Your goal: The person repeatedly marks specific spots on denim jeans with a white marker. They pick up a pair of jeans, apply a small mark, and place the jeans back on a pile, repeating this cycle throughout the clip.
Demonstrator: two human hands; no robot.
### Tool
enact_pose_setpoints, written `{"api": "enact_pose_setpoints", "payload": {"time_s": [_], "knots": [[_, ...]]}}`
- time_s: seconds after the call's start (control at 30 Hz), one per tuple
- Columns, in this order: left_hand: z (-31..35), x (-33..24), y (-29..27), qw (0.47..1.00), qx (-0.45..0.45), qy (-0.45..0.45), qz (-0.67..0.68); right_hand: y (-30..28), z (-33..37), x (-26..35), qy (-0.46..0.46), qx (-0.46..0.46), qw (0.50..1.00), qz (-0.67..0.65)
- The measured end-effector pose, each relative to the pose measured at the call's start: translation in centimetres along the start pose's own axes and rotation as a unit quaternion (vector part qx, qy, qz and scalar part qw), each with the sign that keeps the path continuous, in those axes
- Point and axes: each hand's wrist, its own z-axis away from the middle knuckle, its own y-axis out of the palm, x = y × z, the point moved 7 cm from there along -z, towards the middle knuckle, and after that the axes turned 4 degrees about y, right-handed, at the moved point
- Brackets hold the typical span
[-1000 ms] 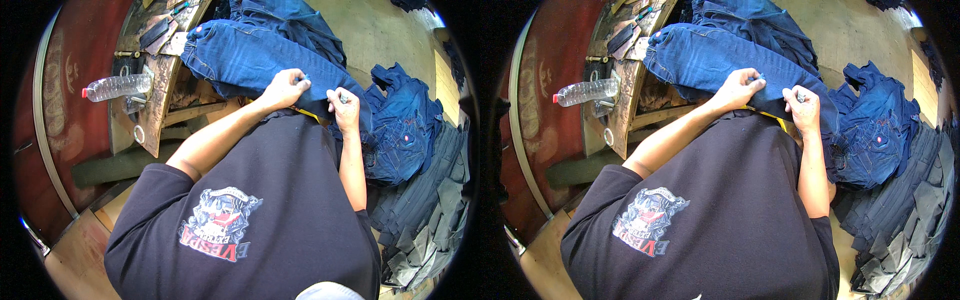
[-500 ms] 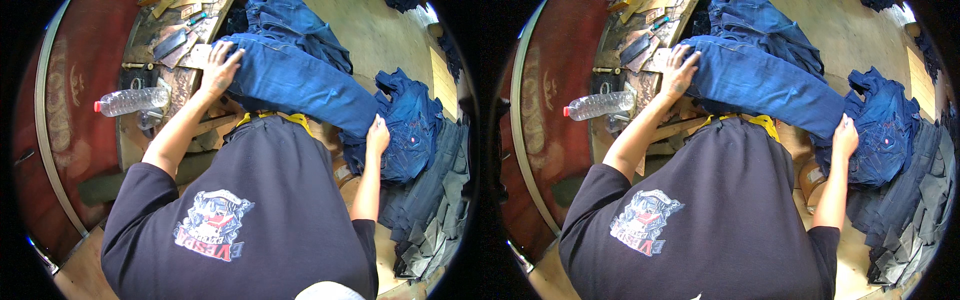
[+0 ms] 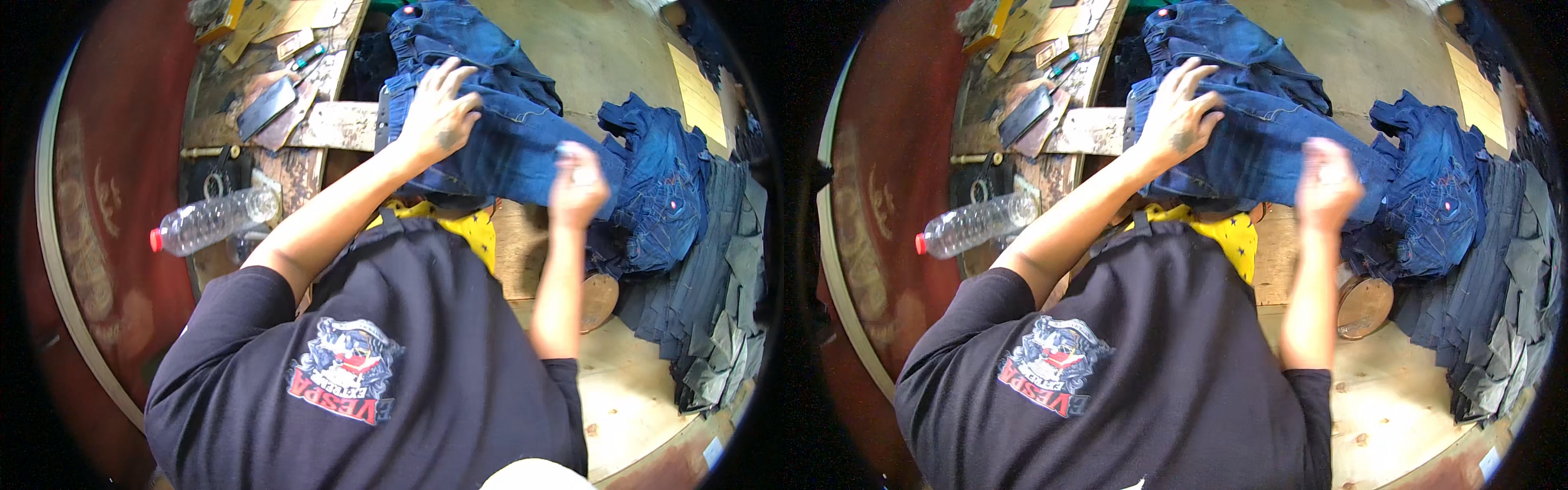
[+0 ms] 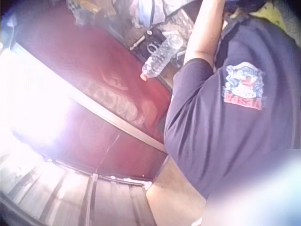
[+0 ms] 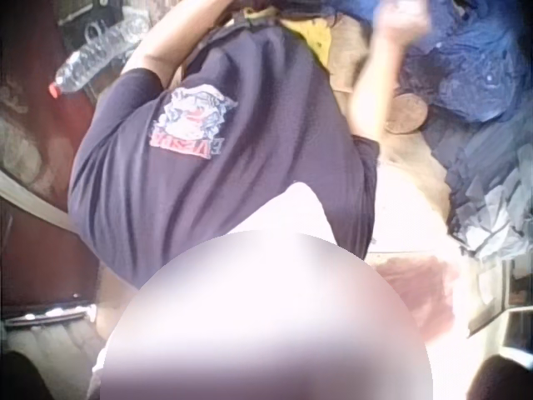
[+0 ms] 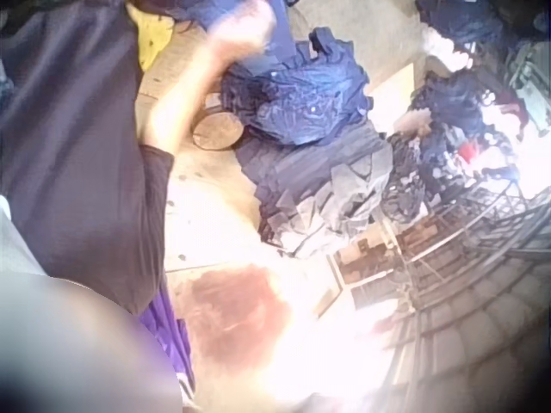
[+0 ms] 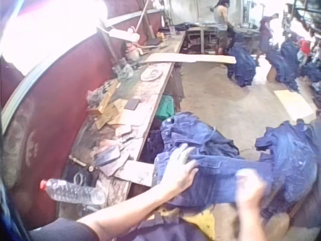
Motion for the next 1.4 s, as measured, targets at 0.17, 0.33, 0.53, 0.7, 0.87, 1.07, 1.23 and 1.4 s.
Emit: {"api": "enact_pose_setpoints", "payload": {"time_s": [0.17, 0.33, 0.53, 0.7, 0.87, 1.07, 1.23, 1.4], "knots": [[-5.3, 2.7, 9.2, 0.893, 0.435, -0.075, 0.087, 10.5, 5.7, 7.0, -0.097, 0.073, 0.992, 0.021], [-6.4, 5.2, 10.6, 0.886, 0.422, -0.067, 0.183, 11.3, 5.9, 5.9, -0.123, 0.077, 0.988, 0.048], [-7.1, 5.6, 10.0, 0.931, 0.301, -0.017, 0.204, 12.3, 2.9, 5.0, -0.118, 0.045, 0.991, 0.048], [-7.4, 5.9, 9.4, 0.949, 0.224, -0.015, 0.22, 13.4, 0.5, 4.1, -0.139, -0.02, 0.988, 0.059], [-7.3, 6.1, 9.7, 0.949, 0.208, -0.014, 0.236, 13.8, 0.7, 3.3, -0.122, -0.029, 0.991, 0.052], [-7.5, 5.8, 9.4, 0.957, 0.208, -0.012, 0.2, 14.0, 0.4, 3.2, -0.108, 0.033, 0.993, 0.041], [-7.6, 5.8, 9.5, 0.956, 0.203, -0.013, 0.211, 13.6, 0.7, 3.1, -0.099, 0.006, 0.995, -0.005], [-7.5, 5.9, 9.6, 0.958, 0.193, -0.02, 0.212, 14.1, 0.8, 2.6, -0.084, 0.004, 0.996, 0.038]]}}
